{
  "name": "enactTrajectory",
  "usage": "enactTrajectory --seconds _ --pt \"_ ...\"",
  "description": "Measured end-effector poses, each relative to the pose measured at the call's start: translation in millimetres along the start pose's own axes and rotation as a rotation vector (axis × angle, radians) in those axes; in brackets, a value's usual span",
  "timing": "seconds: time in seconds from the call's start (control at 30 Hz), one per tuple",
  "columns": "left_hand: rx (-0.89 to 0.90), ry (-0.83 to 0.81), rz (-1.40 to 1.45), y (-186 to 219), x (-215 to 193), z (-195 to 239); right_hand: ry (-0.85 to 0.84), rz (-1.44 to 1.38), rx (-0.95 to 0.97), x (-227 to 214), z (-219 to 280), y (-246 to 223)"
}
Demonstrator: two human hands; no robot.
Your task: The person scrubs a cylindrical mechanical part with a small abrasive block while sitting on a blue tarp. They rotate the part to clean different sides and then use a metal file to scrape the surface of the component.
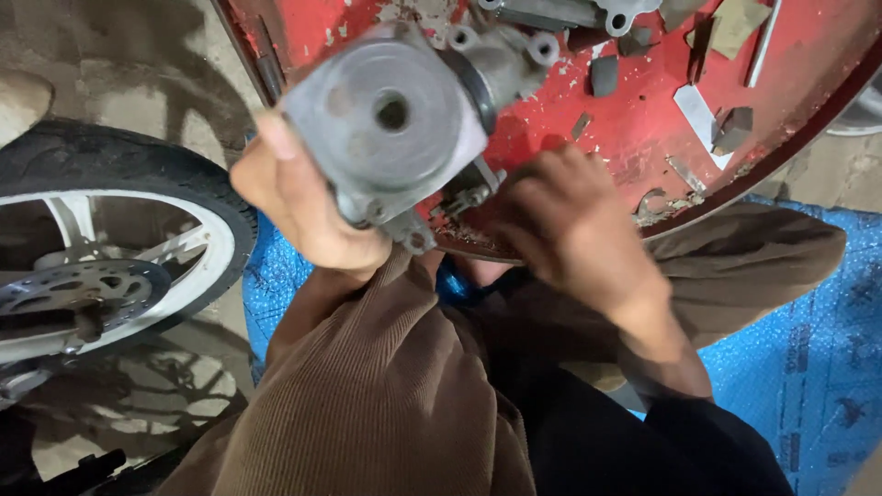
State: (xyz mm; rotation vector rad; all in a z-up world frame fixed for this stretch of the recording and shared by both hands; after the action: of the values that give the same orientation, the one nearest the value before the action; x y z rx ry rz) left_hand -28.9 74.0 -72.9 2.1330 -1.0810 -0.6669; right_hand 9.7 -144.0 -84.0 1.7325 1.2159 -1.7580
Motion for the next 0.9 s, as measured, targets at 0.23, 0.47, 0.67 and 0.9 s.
enactTrajectory --seconds 0.23,0.47,0.67,0.9 --pt "0.155 0.074 0.088 -20.7 -26.7 22.0 0.432 0.089 0.289 -39.3 -2.9 21.9" --pt "0.159 0.175 -0.238 -28.6 -47.0 57.3 0.208 -0.117 0.148 -1.5 -38.8 -23.6" --pt "0.227 0.096 -0.038 -1.0 -21.5 15.6 0.358 -1.412 0.545 42.0 -49.7 -18.6" --pt "-0.400 0.057 0.324 33.8 -10.1 -15.4 0.571 -1.107 0.647 2.7 -10.7 21.8"
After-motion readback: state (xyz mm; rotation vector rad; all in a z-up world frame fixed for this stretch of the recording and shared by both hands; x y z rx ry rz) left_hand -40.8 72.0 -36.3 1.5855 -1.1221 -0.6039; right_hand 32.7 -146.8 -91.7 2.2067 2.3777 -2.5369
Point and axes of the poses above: each hand's wrist, its own z-axis away from the middle knuckle, its own x-axis out of the palm, y = z × x, the point moved 2 cm from there along -z, towards the middle knuckle, and after that the axes turned 11 degrees about z, right-handed, at the moved point
